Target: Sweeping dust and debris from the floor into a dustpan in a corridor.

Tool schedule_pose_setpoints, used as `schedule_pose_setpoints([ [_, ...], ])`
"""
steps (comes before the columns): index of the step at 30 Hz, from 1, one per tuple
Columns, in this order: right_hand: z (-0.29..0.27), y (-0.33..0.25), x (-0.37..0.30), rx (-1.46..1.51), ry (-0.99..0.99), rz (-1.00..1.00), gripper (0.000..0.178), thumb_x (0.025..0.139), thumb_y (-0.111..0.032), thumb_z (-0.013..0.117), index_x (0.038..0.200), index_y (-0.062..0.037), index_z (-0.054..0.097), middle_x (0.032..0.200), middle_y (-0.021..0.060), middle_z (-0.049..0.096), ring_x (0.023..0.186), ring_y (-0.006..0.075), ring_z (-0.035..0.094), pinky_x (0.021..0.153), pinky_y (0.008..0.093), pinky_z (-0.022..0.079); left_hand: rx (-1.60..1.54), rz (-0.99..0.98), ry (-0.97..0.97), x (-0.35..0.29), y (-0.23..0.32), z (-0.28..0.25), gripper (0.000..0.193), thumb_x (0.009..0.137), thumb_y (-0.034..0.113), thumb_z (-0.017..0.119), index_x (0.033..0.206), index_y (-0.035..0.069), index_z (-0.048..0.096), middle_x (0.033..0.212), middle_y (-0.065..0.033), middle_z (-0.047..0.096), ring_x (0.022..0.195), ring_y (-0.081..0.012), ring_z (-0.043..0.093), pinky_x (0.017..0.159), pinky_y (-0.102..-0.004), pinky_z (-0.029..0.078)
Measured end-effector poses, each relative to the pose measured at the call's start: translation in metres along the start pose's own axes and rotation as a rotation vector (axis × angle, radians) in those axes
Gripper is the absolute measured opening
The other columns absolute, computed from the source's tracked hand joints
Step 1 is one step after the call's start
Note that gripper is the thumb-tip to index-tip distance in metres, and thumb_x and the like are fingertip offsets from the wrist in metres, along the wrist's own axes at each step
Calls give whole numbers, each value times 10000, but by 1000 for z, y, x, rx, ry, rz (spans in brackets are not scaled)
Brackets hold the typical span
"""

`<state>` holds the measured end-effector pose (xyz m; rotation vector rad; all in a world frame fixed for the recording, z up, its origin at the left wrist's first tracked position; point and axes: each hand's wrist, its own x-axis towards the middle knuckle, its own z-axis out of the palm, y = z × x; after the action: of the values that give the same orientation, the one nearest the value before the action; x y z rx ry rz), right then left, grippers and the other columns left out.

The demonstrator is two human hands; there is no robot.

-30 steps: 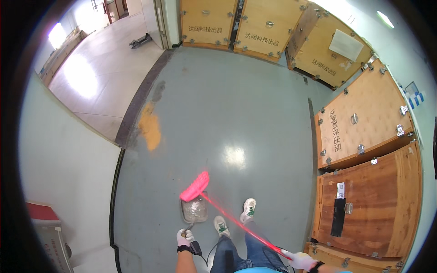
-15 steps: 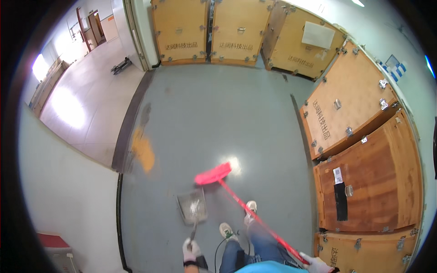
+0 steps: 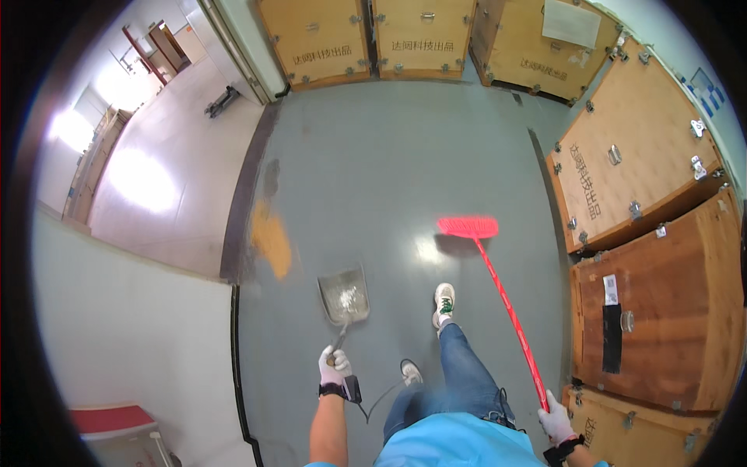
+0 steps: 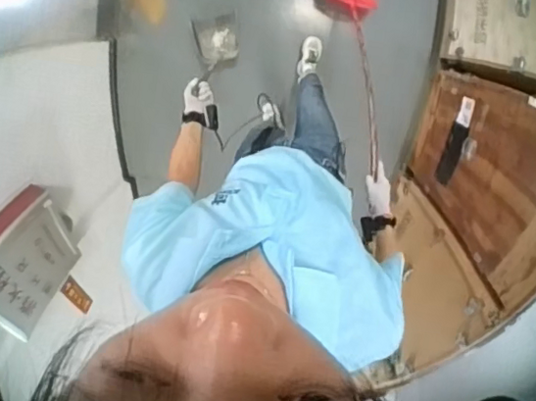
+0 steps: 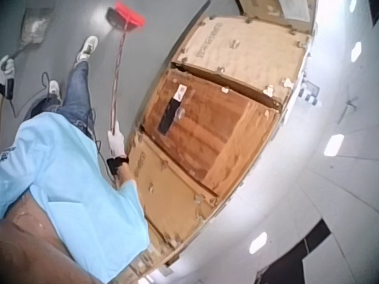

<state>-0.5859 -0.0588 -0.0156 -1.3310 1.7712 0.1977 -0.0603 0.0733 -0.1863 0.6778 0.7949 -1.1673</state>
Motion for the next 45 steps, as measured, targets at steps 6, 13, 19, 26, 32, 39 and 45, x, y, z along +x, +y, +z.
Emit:
schedule_pose_setpoints([
  [6, 2, -17, 73, 211, -7, 73, 585, 747, -91, 524, 1301, -92, 340, 598, 29, 506, 438, 110, 462, 415, 263, 403, -136, -8, -5, 47, 0, 50, 270, 772, 242, 501, 558, 133, 377, 474, 44, 349, 347, -78, 311, 314, -201, 267],
  [13, -66, -121, 173, 188, 18, 16, 571, 730, -104, 539, 1273, -55, 369, 752, 108, 590, 595, 141, 562, 551, 265, 451, -19, -78, -17, 93, 9, 159, 259, 736, 245, 518, 556, 118, 382, 491, 16, 381, 363, -93, 338, 319, -204, 267],
  [19, -99, -155, 209, 132, 100, -111, 461, 811, -191, 502, 1249, -101, 389, 1024, 222, 559, 997, 354, 516, 832, 380, 415, 59, -31, 26, 156, -10, 297, 257, 750, 224, 508, 553, 136, 368, 497, 19, 374, 364, -89, 327, 309, -199, 262],
  [26, -135, -219, 345, -24, 211, -49, 276, 766, -265, 535, 832, 0, 572, 785, 210, 589, 790, 402, 538, 698, 420, 429, 2, -42, -36, 285, 16, 405, 282, 749, 167, 516, 548, 148, 319, 535, 5, 369, 387, -91, 333, 306, -209, 254],
  [32, -208, -362, 444, -225, 113, 34, 409, 777, -380, 518, 857, 15, 581, 855, 247, 584, 861, 389, 550, 751, 432, 436, -11, -110, -30, 374, 37, 530, 321, 730, 270, 519, 522, 151, 304, 446, 36, 244, 341, -84, 236, 311, -213, 216],
  [39, -274, -540, 604, -477, 134, -143, 387, 755, -395, 529, 850, -23, 572, 778, 217, 595, 770, 368, 576, 693, 431, 454, 59, -164, -8, 445, 51, 677, 307, 763, 300, 487, 557, 136, 331, 488, 22, 331, 355, -82, 265, 318, -198, 223],
  [45, -306, -743, 766, -549, 91, -486, 367, 789, -394, 478, 830, -50, 599, 775, 201, 600, 758, 348, 582, 687, 439, 456, 79, -41, 5, 501, 56, 751, 317, 741, 316, 511, 551, 128, 341, 499, 17, 326, 363, -88, 267, 321, -207, 216],
])
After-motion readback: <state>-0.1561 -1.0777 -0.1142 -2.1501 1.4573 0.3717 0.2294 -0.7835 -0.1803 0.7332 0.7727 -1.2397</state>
